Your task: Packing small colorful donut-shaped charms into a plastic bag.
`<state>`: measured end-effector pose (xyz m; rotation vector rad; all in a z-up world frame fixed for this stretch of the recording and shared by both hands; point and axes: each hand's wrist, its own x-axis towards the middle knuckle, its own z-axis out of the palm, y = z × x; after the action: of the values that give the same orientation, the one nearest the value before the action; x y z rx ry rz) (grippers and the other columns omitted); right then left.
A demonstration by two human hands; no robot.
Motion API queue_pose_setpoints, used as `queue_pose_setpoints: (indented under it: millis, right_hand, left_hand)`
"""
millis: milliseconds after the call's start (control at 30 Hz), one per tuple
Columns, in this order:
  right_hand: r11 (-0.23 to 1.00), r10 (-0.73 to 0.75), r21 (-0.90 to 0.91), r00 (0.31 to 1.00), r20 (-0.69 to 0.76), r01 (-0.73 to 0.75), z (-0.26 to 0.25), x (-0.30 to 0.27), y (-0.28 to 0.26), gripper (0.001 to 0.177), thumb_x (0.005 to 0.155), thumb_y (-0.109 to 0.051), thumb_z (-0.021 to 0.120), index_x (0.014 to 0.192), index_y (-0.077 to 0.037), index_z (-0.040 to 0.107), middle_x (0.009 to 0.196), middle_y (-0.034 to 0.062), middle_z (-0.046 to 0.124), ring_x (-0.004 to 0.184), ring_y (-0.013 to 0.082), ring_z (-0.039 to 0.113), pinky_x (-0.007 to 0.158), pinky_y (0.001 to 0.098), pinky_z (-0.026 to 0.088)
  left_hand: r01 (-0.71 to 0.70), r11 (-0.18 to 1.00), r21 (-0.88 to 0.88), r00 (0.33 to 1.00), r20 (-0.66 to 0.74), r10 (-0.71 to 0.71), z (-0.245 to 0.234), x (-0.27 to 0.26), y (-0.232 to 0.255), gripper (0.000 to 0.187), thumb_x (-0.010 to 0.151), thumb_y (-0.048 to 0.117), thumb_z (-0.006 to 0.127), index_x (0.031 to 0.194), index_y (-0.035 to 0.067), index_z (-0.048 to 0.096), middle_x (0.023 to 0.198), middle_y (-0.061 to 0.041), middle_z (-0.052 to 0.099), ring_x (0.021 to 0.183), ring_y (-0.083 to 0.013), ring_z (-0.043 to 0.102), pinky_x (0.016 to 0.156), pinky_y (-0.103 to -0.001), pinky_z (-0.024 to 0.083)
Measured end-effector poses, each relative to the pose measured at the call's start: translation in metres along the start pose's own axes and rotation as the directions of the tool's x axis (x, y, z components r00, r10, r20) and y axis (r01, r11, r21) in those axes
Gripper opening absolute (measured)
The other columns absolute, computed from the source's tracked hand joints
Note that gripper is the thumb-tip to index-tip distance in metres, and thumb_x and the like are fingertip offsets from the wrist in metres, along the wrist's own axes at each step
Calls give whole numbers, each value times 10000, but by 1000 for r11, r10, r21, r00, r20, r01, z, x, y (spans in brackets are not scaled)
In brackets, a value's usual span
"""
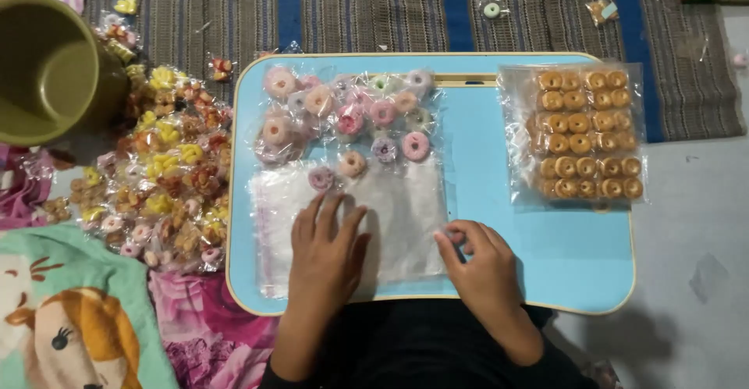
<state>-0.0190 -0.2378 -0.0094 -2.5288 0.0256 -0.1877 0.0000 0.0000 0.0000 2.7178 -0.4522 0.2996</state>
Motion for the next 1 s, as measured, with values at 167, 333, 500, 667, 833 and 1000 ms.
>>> queue_pose_setpoints:
  millis: [167,333,500,667,833,1000]
  right_hand:
    - [993,109,43,992,63,-112,-3,-6,10,270,908,-367,739,1092,-170,737,778,-71,702,569,99,559,584,300,524]
    - [980,174,68,975,141,-185,-9,-4,8,355,908,-382,723,1196,-175,723,789,-82,696,558,90,559,588,294,525]
    - [981,158,85,974,161,-173,-6,-4,11,380,918,-403,696,1220,-173,719,797,-79,687,522,88,533,549,289,508]
    - [980,173,71,969,178,-188,-5,-4,12,386,917,-430,682,1223,-198,715,805,-91,696,542,96,549,566,301,515]
    - [989,126,60,982,143,-136,-2,-5,14,349,920,-410,683,1202,-209,717,780,-112,681,538,90,544,532,298,503]
    - [991,121,40,979,161,-129,-4,-3,13,347,931,-424,663,1203,-215,711,771,-111,660,545,91,551,518,293,502]
  left_hand:
    - [58,989,133,997,-63,-50,3,-3,-21,468,958,254,680,1408,195,568,1534,-218,453,1428,-491,400,1092,-687,381]
    - [-16,983,184,995,-99,35,4,12,-38,497,898,71,742,1361,165,589,1442,-228,526,1177,-410,620,884,-501,544]
    - [-71,991,113,985,-148,88,4,32,-50,451,859,21,783,1283,26,631,1271,-268,614,1012,-403,656,779,-464,595]
    - [-67,977,205,968,-223,113,-2,46,-42,351,936,100,709,1278,61,644,1274,-200,615,1127,-384,599,854,-479,534]
    - [-44,951,308,991,-105,79,-17,50,-35,650,865,436,783,1436,228,553,1548,-195,435,1449,-429,371,1099,-653,363]
    - [-346,897,276,937,148,316,-45,72,-56,922,834,746,662,1589,326,341,1670,-195,199,1548,-402,177,1219,-690,141]
